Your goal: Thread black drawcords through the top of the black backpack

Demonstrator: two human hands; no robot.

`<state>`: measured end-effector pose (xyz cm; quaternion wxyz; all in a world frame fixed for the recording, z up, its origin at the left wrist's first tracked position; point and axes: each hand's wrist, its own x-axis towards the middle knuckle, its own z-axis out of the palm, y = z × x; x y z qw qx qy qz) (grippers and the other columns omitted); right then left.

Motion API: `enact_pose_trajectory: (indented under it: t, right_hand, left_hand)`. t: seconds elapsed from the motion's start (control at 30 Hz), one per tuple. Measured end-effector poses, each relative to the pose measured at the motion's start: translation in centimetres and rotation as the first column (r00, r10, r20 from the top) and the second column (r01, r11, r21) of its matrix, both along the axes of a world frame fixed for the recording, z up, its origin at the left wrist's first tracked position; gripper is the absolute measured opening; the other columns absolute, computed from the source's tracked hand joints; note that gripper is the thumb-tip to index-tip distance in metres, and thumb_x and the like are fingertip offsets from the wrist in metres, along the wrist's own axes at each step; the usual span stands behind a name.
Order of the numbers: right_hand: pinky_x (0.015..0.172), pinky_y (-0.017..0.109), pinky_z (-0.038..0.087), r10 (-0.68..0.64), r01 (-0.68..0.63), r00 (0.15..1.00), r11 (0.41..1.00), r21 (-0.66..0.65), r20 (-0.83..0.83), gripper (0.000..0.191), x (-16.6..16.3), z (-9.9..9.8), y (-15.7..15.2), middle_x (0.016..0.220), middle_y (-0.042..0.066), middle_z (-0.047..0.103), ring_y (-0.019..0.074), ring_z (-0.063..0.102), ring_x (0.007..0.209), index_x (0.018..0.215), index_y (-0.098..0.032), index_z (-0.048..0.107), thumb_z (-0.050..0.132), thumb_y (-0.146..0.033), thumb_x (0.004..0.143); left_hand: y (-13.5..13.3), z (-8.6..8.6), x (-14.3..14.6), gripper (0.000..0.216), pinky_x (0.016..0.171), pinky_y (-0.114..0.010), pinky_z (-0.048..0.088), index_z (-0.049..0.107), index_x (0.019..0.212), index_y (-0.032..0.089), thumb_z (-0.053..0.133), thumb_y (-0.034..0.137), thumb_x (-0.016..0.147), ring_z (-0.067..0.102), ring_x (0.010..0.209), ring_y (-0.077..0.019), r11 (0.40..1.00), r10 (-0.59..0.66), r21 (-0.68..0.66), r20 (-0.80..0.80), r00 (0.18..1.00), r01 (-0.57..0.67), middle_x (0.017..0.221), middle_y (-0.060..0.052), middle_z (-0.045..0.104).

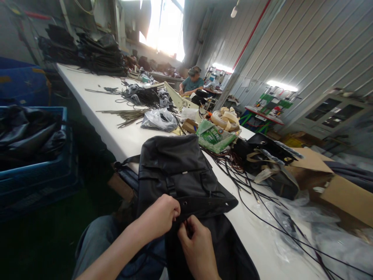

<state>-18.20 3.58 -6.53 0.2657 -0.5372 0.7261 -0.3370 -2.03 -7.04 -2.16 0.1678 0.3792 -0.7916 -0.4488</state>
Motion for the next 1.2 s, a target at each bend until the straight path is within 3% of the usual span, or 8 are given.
enact_pose_trajectory:
  t: [0.2,0.4,0.63,0.73,0.83,0.97,1.07,1.2]
  right_hand:
    - [0.059,0.029,0.029,0.039,-0.039,0.999,0.999,-0.014,0.011,0.029,0.3,0.5,0.2,0.067,-0.001,0.059,0.0139,0.048,0.062,0.076,-0.022,0.054,0.054,-0.039,0.099]
    - [0.065,0.030,0.036,0.053,-0.052,0.998,0.998,-0.037,0.032,0.027,0.3,-0.3,0.7,0.078,0.003,0.068,0.0182,0.061,0.070,0.087,-0.022,0.060,0.049,-0.038,0.105]
    - [0.071,0.029,0.043,0.183,-0.185,0.970,0.983,0.000,0.157,0.028,-0.6,1.1,1.9,0.087,0.004,0.070,0.0190,0.062,0.078,0.095,-0.022,0.060,0.046,-0.041,0.112]
    - [0.063,0.029,0.045,0.152,-0.173,0.953,0.983,0.060,0.263,0.038,-1.9,1.8,2.8,0.082,0.004,0.069,0.0183,0.062,0.068,0.096,-0.022,0.061,0.040,-0.049,0.113]
    - [0.056,0.029,0.047,0.048,-0.088,0.952,0.989,0.118,0.302,0.043,-4.4,2.8,3.8,0.084,0.005,0.072,0.0193,0.066,0.065,0.101,-0.022,0.067,0.042,-0.056,0.112]
    - [0.083,0.035,0.054,-0.044,0.043,0.998,0.999,-0.009,-0.039,0.039,-9.4,4.4,4.7,0.094,0.007,0.073,0.0240,0.071,0.089,0.108,-0.023,0.081,0.050,-0.047,0.109]
    - [0.090,0.038,0.054,-0.080,0.085,0.984,0.996,0.020,-0.161,0.035,-12.1,4.7,4.9,0.099,0.007,0.077,0.0257,0.073,0.095,0.113,-0.026,0.086,0.055,-0.038,0.105]
    - [0.097,0.039,0.054,-0.182,0.191,0.966,0.981,0.035,-0.181,0.026,-12.3,4.2,4.6,0.113,0.005,0.084,0.0272,0.077,0.107,0.110,-0.030,0.086,0.062,-0.031,0.101]
  left_hand:
    - [0.1,-0.4,-0.1,0.035,0.071,-0.025,0.056,0.078,0.111,0.014,0.051,0.000,0.094,0.078,0.081,-0.0199,0.998,-0.001,0.062,-0.014,1.000,0.002,0.092,-0.007,0.081]
    - [0.8,-0.6,-0.2,0.023,0.103,-0.041,0.055,0.081,0.103,0.020,0.064,0.007,0.095,0.073,0.118,-0.0317,0.999,0.019,-0.027,0.085,0.996,-0.017,0.115,-0.011,0.079]
    - [3.0,-1.1,-2.3,0.030,0.101,-0.049,0.052,0.067,0.099,0.015,0.050,-0.007,0.086,0.068,0.112,-0.0364,0.990,0.069,-0.132,0.136,0.988,-0.051,0.114,-0.020,0.071]
    - [3.0,-1.3,-2.4,0.025,0.088,-0.042,0.053,0.058,0.101,0.020,0.039,0.004,0.102,0.070,0.095,-0.0287,0.988,0.112,-0.117,0.067,0.991,-0.104,0.099,-0.012,0.072]
    - [2.5,-1.1,-2.7,0.026,0.085,-0.037,0.054,0.057,0.103,0.023,0.034,0.028,0.115,0.072,0.093,-0.0242,0.991,0.132,0.010,-0.187,0.973,-0.132,0.100,-0.009,0.075]
    - [2.5,-0.9,-4.3,0.033,0.084,-0.037,0.054,0.058,0.100,0.024,0.037,0.043,0.117,0.069,0.084,-0.0232,0.980,0.161,0.172,-0.391,0.906,-0.100,0.089,-0.005,0.072]
    - [3.3,-0.8,-6.1,0.035,0.086,-0.038,0.054,0.062,0.107,0.024,0.032,0.040,0.117,0.069,0.087,-0.0247,0.996,0.079,0.058,-0.272,0.959,-0.066,0.093,-0.006,0.069]
    - [3.7,-0.3,-8.5,0.027,0.092,-0.046,0.056,0.066,0.130,0.019,0.055,0.034,0.110,0.073,0.106,-0.0353,0.955,-0.083,-0.273,0.142,0.986,0.119,0.125,-0.017,0.068]
